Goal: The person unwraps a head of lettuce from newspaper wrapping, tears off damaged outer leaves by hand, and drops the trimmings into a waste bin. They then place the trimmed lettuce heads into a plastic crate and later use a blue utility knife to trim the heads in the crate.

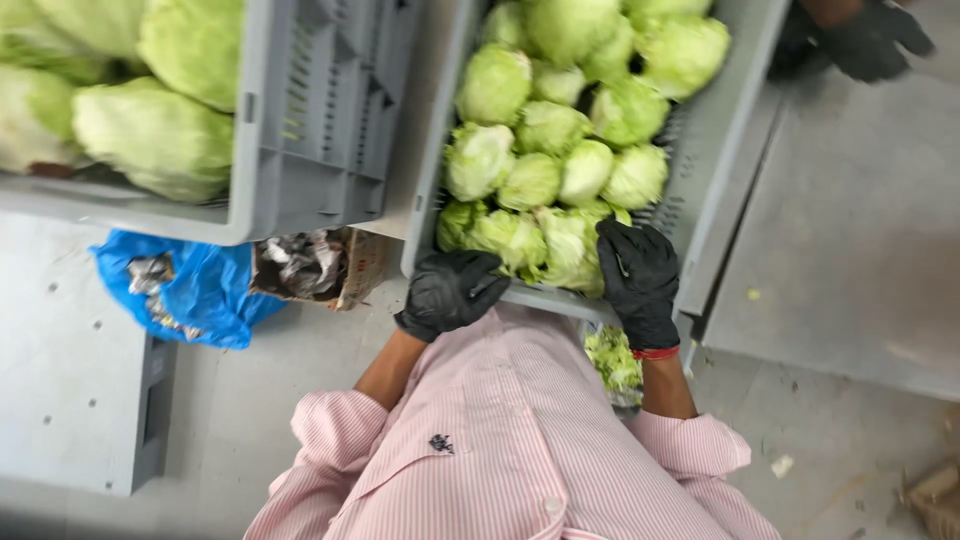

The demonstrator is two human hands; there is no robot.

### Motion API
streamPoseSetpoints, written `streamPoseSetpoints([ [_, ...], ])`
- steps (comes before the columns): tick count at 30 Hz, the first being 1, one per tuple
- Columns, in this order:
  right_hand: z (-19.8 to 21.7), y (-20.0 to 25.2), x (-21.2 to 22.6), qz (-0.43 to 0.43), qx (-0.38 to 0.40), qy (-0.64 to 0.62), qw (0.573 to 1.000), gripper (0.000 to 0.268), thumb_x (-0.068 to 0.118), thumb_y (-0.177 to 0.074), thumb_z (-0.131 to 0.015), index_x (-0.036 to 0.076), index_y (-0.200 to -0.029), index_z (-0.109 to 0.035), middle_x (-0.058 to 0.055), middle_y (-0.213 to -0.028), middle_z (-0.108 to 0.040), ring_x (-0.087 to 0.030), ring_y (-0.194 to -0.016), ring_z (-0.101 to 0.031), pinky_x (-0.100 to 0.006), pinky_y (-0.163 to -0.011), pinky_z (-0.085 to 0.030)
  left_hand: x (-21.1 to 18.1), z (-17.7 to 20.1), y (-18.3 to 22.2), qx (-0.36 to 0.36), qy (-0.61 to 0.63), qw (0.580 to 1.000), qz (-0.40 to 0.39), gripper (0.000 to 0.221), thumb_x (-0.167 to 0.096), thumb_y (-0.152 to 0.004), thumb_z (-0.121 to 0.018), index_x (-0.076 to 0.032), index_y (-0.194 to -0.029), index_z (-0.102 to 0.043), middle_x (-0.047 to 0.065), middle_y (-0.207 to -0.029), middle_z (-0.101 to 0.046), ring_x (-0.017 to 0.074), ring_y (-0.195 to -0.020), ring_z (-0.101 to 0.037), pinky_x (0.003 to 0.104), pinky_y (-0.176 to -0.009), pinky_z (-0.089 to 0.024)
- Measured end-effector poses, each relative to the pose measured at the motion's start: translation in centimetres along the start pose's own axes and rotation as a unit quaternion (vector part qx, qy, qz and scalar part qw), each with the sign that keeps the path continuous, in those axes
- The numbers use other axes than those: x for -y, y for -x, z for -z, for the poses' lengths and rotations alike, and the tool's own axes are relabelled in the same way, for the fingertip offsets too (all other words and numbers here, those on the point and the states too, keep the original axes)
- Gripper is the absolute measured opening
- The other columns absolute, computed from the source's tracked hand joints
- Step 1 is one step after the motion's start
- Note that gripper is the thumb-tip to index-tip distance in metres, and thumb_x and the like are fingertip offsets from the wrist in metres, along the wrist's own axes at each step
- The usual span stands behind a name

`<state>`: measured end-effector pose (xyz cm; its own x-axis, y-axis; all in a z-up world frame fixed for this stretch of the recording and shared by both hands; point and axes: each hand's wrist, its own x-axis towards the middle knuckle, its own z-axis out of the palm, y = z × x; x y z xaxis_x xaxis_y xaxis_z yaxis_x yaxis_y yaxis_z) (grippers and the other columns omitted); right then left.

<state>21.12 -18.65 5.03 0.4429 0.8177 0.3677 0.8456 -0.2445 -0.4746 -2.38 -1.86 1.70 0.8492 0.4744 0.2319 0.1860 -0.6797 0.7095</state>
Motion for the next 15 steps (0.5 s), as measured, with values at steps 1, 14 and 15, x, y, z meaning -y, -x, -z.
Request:
streamPoseSetpoints([
  [1,0.6,0.6,0.5,-0.01,-0.001,0.009,1.0,0.019,0.01,-0.097,-0.071,0.005,-0.115,-0.075,-0.013,-0.112,-0.074,-0.034,-0.102,-0.068,-0.045,-0.093,-0.053,0.0,0.2,0.5,0.007,0.009,1.0,-0.006,0.03,-0.029,-0.085,-0.082,-0.009,-0.105,-0.073,0.009,-0.09,-0.073,0.0278,-0.079,-0.07,0.041,-0.07,-0.055],
  [14,-2.2,7.1,7.2,-0.091,0.028,0.056,0.994,0.022,0.026,-0.103,-0.071,0.006,-0.093,-0.067,-0.013,-0.085,-0.065,-0.033,-0.084,-0.063,-0.046,-0.074,-0.048,0.4,1.0,2.8,0.036,-0.108,0.99,-0.08,0.052,-0.046,-0.09,-0.074,-0.005,-0.121,-0.068,0.013,-0.109,-0.072,0.0315,-0.094,-0.069,0.044,-0.081,-0.051],
  [15,-2.2,7.2,7.8,-0.039,-0.002,0.025,0.999,0.021,0.027,-0.103,-0.068,0.007,-0.099,-0.067,-0.012,-0.09,-0.066,-0.033,-0.085,-0.062,-0.046,-0.074,-0.048,0.8,0.1,3.0,0.002,-0.088,0.989,-0.115,0.054,-0.047,-0.092,-0.072,-0.004,-0.125,-0.067,0.015,-0.114,-0.07,0.0311,-0.098,-0.068,0.042,-0.084,-0.052],
])
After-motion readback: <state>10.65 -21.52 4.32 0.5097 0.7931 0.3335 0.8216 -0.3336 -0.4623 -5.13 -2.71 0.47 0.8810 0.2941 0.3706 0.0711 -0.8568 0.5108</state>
